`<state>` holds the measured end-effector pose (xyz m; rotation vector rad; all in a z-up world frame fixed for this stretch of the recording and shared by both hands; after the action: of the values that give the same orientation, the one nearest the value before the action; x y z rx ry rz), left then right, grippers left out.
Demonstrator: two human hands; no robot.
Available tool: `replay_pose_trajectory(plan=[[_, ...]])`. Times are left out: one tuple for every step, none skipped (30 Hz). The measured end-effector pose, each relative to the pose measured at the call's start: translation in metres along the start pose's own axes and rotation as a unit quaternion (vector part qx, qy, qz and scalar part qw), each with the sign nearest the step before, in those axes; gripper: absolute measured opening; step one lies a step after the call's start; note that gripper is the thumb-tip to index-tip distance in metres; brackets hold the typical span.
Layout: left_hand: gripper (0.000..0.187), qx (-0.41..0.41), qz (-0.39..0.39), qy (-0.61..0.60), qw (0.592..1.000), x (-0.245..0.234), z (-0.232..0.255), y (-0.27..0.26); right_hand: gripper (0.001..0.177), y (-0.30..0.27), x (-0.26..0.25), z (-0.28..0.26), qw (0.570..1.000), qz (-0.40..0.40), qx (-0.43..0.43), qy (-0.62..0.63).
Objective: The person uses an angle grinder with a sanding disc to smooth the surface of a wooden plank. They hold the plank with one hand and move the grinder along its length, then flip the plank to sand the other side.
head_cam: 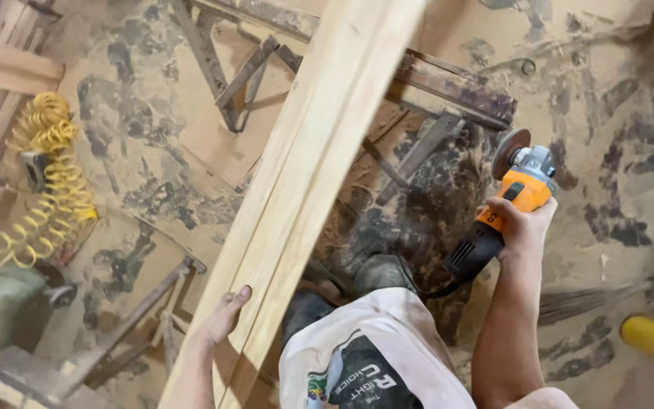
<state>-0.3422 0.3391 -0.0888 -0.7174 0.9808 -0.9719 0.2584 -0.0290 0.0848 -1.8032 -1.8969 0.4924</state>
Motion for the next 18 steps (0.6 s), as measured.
replay_pose_trajectory(plan=[[0.097,0.001,0.006,-0.003,1.000,-0.016,0.001,0.006,0.075,-0.005,0.002,0.003,1.000,0.006,-0.005,0.005],[0.098,0.062,0.011,-0.021,0.998,-0.027,0.016,0.017,0.075,-0.007,0.004,0.006,1.000,0.020,-0.008,-0.001],[0.100,0.122,0.015,-0.038,0.992,-0.032,0.035,0.028,0.075,-0.009,0.006,0.007,0.999,0.033,-0.011,-0.007],[0.103,0.176,0.013,-0.058,0.983,-0.036,0.047,0.021,0.075,-0.020,0.005,0.013,0.999,0.048,-0.009,-0.019],[0.096,0.159,0.019,-0.031,0.987,-0.045,0.048,0.015,0.076,-0.035,0.002,0.023,0.998,0.063,-0.002,-0.015],[0.091,0.152,0.030,-0.005,0.988,-0.054,0.065,0.022,0.077,-0.044,0.004,0.028,0.997,0.075,-0.004,-0.006],[0.088,0.145,0.041,0.022,0.988,-0.063,0.081,0.024,0.078,-0.055,0.004,0.033,0.996,0.087,-0.007,0.003],[0.083,0.138,0.083,0.094,0.982,-0.071,0.096,0.016,0.077,-0.061,0.002,0.036,0.995,0.101,0.005,0.002],[0.079,0.129,0.125,0.166,0.970,-0.080,0.110,0.004,0.076,-0.070,-0.002,0.039,0.993,0.116,0.017,0.000],[0.076,0.103,0.168,0.233,0.952,-0.095,0.107,-0.023,0.075,-0.079,0.001,0.051,0.992,0.120,0.040,-0.010],[0.075,0.141,0.210,0.185,0.950,-0.115,0.110,-0.049,0.069,-0.084,0.011,0.056,0.996,0.088,0.023,-0.014],[0.073,0.179,0.251,0.135,0.942,-0.130,0.113,-0.075,0.062,-0.087,0.017,0.053,0.998,0.057,0.004,-0.018],[0.072,0.216,0.294,0.085,0.927,-0.141,0.115,-0.100,0.056,-0.088,0.024,0.053,0.999,0.025,-0.014,-0.021],[0.081,0.172,0.286,0.141,0.932,-0.144,0.110,-0.113,0.058,-0.083,0.029,0.055,0.999,0.016,-0.014,-0.026],[0.091,0.127,0.276,0.195,0.933,-0.148,0.098,-0.130,0.059,-0.078,0.034,0.057,0.999,0.007,-0.014,-0.030],[0.102,0.082,0.256,0.249,0.931,-0.141,0.085,-0.146,0.060,-0.076,0.032,0.056,0.999,0.003,-0.012,-0.037],[0.117,0.037,0.228,0.251,0.940,-0.124,0.066,-0.161,0.062,-0.073,0.030,0.051,0.999,0.000,-0.028,-0.043],[0.133,-0.013,0.202,0.248,0.947,-0.104,0.041,-0.178,0.064,-0.066,0.035,0.048,0.998,-0.011,-0.042,-0.051]])
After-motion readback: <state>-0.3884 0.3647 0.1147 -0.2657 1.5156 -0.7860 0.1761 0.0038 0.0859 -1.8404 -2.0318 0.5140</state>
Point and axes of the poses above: each hand's wrist, its own y-axis towards the middle knuckle, its own x-axis out of the palm, z = x × y, the point moved 10 cm from there along y, towards the middle knuckle, and after that the axes turned 12 degrees about x, right-handed, at the moved point
